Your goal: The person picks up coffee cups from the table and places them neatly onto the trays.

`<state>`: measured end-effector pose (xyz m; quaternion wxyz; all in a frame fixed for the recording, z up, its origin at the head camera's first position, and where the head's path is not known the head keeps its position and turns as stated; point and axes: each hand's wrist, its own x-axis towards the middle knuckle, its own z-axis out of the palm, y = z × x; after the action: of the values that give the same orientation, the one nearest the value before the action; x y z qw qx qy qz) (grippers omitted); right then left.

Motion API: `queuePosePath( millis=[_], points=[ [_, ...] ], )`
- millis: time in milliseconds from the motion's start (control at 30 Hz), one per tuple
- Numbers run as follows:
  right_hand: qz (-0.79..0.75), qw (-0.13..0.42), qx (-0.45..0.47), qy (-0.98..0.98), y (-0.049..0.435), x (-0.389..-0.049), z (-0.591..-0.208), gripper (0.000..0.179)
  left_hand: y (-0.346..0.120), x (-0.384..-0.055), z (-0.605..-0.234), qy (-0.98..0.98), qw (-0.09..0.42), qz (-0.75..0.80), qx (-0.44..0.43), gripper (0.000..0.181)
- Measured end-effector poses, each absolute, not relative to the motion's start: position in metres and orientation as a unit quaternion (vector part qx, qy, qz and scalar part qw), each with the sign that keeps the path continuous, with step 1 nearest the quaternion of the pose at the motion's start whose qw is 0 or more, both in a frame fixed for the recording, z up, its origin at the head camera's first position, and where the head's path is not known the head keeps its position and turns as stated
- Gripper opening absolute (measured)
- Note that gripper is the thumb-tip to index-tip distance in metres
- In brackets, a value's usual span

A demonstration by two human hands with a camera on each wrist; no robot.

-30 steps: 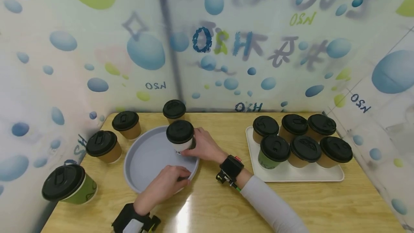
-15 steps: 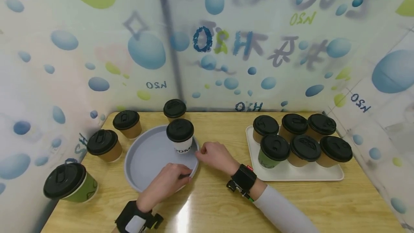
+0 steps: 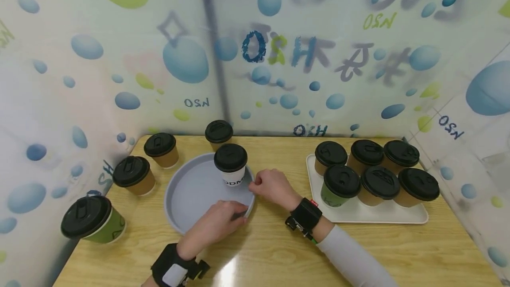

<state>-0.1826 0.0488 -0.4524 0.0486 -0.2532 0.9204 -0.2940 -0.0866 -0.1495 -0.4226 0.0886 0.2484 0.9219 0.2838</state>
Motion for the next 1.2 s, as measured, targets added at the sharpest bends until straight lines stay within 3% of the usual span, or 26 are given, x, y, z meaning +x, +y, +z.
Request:
queuePosePath(
  millis=[133,367,567,700,867,1200],
  points=[
    [-0.294,0.046,-0.257,0.920,0.051,-0.184,-0.453,0.042,-0.175,-0.091,-0.401,0.930,0.067,0.285,0.223,0.022],
    [-0.301,0.050,-0.255,0.917,0.053,-0.184,-0.452,0.029,-0.227,-0.121,-0.379,0.928,-0.068,0.339,0.139,0.020],
    [-0.307,0.060,-0.244,0.918,0.056,-0.184,-0.454,0.025,-0.245,-0.164,-0.383,0.912,-0.103,0.387,0.085,0.031],
    [-0.308,0.065,-0.245,0.917,0.057,-0.183,-0.456,0.023,-0.248,-0.194,-0.391,0.906,-0.068,0.411,0.076,0.056],
    [-0.307,0.063,-0.248,0.917,0.055,-0.180,-0.457,0.021,-0.248,-0.230,-0.396,0.909,0.021,0.408,0.089,0.091],
    [-0.312,0.066,-0.253,0.913,0.054,-0.177,-0.459,0.023,-0.248,-0.275,-0.412,0.925,0.097,0.351,0.110,0.109]
  ],
)
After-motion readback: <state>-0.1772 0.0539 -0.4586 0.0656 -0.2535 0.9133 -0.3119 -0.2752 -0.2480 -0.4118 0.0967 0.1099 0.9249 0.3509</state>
